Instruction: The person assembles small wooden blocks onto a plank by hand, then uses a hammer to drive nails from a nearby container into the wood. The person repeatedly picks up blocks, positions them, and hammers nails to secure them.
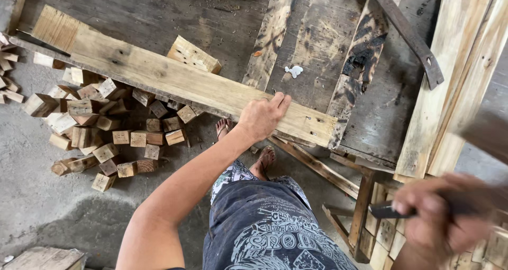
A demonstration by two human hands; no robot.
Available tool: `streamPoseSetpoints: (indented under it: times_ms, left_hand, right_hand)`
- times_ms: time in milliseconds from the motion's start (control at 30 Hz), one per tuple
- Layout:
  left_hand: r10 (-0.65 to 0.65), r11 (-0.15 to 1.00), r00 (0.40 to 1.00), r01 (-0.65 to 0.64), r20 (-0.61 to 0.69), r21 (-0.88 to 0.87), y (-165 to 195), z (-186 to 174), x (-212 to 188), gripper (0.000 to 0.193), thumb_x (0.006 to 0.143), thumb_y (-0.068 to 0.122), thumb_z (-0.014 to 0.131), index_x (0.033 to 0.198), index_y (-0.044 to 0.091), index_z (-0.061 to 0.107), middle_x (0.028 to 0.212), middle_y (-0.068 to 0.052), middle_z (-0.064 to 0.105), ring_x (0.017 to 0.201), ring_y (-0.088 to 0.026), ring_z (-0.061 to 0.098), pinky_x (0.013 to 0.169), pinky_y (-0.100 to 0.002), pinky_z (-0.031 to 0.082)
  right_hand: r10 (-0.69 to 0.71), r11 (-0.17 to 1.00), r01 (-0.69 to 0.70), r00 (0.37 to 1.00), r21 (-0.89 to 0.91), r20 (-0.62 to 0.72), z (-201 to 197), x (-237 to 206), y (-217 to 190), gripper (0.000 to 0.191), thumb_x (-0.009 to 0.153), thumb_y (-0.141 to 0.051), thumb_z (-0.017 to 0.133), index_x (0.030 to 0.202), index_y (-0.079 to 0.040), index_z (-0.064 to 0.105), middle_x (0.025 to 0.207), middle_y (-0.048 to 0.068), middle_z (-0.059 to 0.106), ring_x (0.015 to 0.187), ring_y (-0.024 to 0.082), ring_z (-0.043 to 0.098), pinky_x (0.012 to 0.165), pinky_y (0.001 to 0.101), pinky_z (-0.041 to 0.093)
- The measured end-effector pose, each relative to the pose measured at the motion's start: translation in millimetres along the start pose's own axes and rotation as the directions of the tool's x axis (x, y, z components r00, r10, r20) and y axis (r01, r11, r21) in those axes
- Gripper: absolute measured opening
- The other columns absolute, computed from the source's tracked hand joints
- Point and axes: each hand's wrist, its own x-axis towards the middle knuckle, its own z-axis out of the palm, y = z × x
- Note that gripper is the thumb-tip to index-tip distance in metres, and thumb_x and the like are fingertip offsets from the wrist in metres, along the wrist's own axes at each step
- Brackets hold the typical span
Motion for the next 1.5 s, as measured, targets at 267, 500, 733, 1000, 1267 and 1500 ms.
streamPoseSetpoints:
  times_ms: [267,500,733,1000,1267,1500]
  left_hand:
    - [0.040,0.998,0.982,-0.047,-0.185,-0.034,-12,-25,-104,0.057,0.079,0.010,0.067,0.133,0.001,0.051,0.116,-0.013,0.060,0.069,-0.026,0.073,0.058,-0.038,0.060]
    - [0.009,1.000,1.000,-0.009,-0.014,-0.014,8,-33,-150,0.052,0.085,0.006,0.067,0.132,-0.004,0.049,0.112,-0.015,0.060,0.064,-0.025,0.073,0.055,-0.036,0.060]
    - [0.034,0.998,0.994,-0.040,-0.104,-0.055,32,-23,-185,0.060,0.077,0.007,0.069,0.134,-0.001,0.048,0.115,-0.015,0.060,0.066,-0.027,0.073,0.056,-0.038,0.060]
    - [-0.026,0.999,0.998,0.027,-0.050,0.020,36,-17,-246,0.057,0.083,0.011,0.069,0.135,-0.001,0.049,0.116,-0.015,0.059,0.066,-0.027,0.073,0.054,-0.038,0.059]
    - [-0.052,0.998,0.996,0.053,0.069,-0.017,22,-22,-325,0.060,0.086,0.011,0.069,0.139,-0.002,0.044,0.123,-0.017,0.057,0.074,-0.027,0.073,0.061,-0.036,0.061]
    - [-0.047,0.998,0.990,0.051,0.133,-0.021,14,15,-310,0.071,0.087,0.009,0.071,0.150,0.001,0.040,0.129,-0.016,0.057,0.083,-0.028,0.074,0.068,-0.036,0.062]
  right_hand:
    - [0.597,0.664,-0.263,0.750,-0.700,0.285,81,-94,27,0.029,0.099,-0.019,0.057,0.115,0.004,0.053,0.079,0.012,0.068,0.053,0.008,0.062,0.040,0.0216,0.051]
    - [-0.082,0.996,0.080,0.994,0.025,0.075,45,-135,-71,0.028,0.103,-0.022,0.059,0.123,-0.002,0.055,0.072,0.006,0.060,0.049,0.009,0.053,0.044,0.0253,0.044]
    - [0.612,0.583,-0.280,0.769,-0.762,0.185,88,-173,-4,0.030,0.100,-0.026,0.062,0.111,0.000,0.051,0.063,0.012,0.063,0.047,0.014,0.054,0.044,0.0314,0.043]
    - [-0.086,0.964,0.056,0.991,0.259,0.104,28,-215,-125,0.015,0.101,-0.017,0.060,0.112,-0.008,0.060,0.090,0.006,0.069,0.062,0.014,0.063,0.052,0.0306,0.053]
    - [0.701,0.569,-0.420,0.697,-0.707,0.150,162,-282,-87,0.026,0.091,-0.017,0.062,0.107,0.000,0.051,0.073,0.009,0.064,0.053,0.021,0.063,0.041,0.0362,0.054]
    - [0.589,0.681,-0.312,0.771,-0.663,0.242,118,-299,-61,0.009,0.103,-0.016,0.059,0.106,-0.007,0.059,0.079,0.008,0.062,0.061,0.019,0.056,0.051,0.0303,0.049]
